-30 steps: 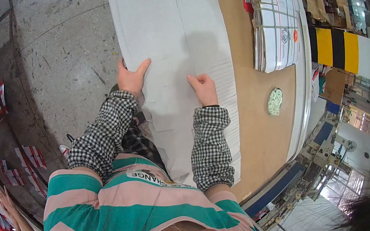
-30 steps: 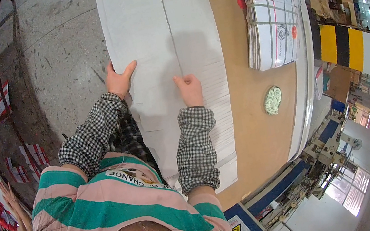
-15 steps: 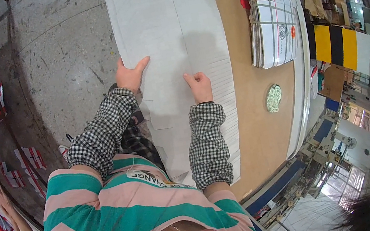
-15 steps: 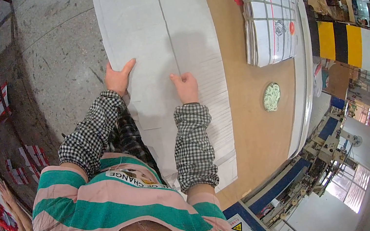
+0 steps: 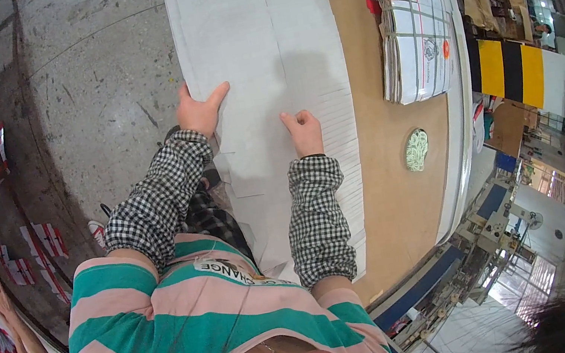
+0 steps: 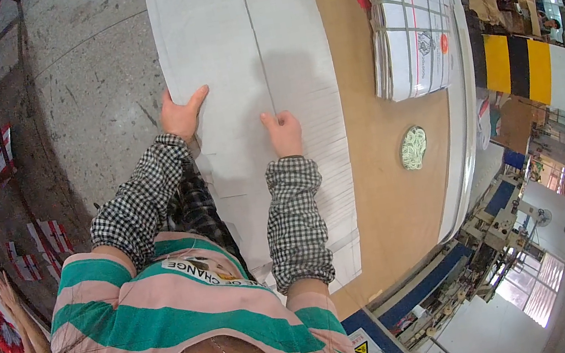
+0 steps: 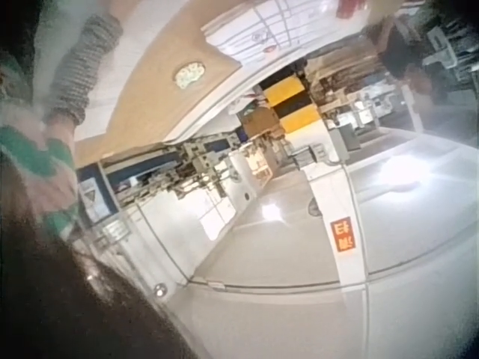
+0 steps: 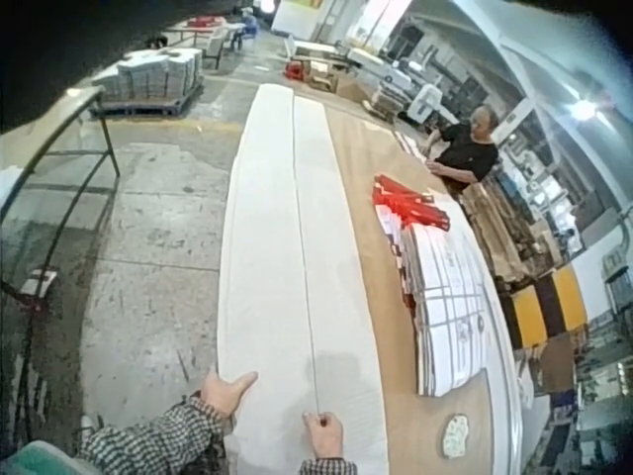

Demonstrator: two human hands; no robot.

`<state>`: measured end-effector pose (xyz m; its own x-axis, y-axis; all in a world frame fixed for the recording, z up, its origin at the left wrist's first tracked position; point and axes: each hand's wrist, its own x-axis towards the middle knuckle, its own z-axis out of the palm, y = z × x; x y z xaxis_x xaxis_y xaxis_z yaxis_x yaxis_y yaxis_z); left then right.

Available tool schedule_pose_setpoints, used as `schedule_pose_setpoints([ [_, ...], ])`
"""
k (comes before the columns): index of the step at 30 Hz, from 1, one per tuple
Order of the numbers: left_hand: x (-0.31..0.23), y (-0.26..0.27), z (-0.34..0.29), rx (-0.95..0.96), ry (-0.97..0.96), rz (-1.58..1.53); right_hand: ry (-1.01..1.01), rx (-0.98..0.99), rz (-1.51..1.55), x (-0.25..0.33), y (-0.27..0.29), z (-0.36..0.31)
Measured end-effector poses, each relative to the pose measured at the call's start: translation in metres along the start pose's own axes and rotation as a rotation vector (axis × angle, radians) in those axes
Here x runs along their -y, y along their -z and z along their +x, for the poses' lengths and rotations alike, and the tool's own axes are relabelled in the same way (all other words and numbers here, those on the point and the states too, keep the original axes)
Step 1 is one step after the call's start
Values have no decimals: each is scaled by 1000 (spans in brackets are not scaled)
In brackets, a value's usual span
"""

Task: The recorder is manually counting and stacking large white paper sheets on a workbench in an industrial setting.

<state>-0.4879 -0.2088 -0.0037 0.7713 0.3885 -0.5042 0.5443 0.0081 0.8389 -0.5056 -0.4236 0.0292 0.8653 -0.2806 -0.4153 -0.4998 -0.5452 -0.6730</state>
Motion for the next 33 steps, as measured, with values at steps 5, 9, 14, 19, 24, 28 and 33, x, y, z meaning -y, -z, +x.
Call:
schedule_pose_setpoints([
  [5, 7, 1, -17, -23, -68, 28, -94, 13, -49, 6, 9, -6],
  [9, 7, -2, -18, 53, 65, -117, -125, 72, -102, -7, 10, -4],
  [14, 12, -4, -14, 41, 36, -93, -93, 89, 9, -6, 8, -4],
  [19, 5, -3, -20, -12, 10, -11, -96, 92, -42, -5, 9, -6],
  [24, -3, 0, -22, -9, -31, 45, -87, -10, -42, -6, 9, -10],
  [28, -8, 2, -26, -16, -16, 48, -112, 69, -18, -11, 11, -12],
  [33, -14, 1, -30, -23, 18, 61, -41, 56, -18, -18, 11, -11],
])
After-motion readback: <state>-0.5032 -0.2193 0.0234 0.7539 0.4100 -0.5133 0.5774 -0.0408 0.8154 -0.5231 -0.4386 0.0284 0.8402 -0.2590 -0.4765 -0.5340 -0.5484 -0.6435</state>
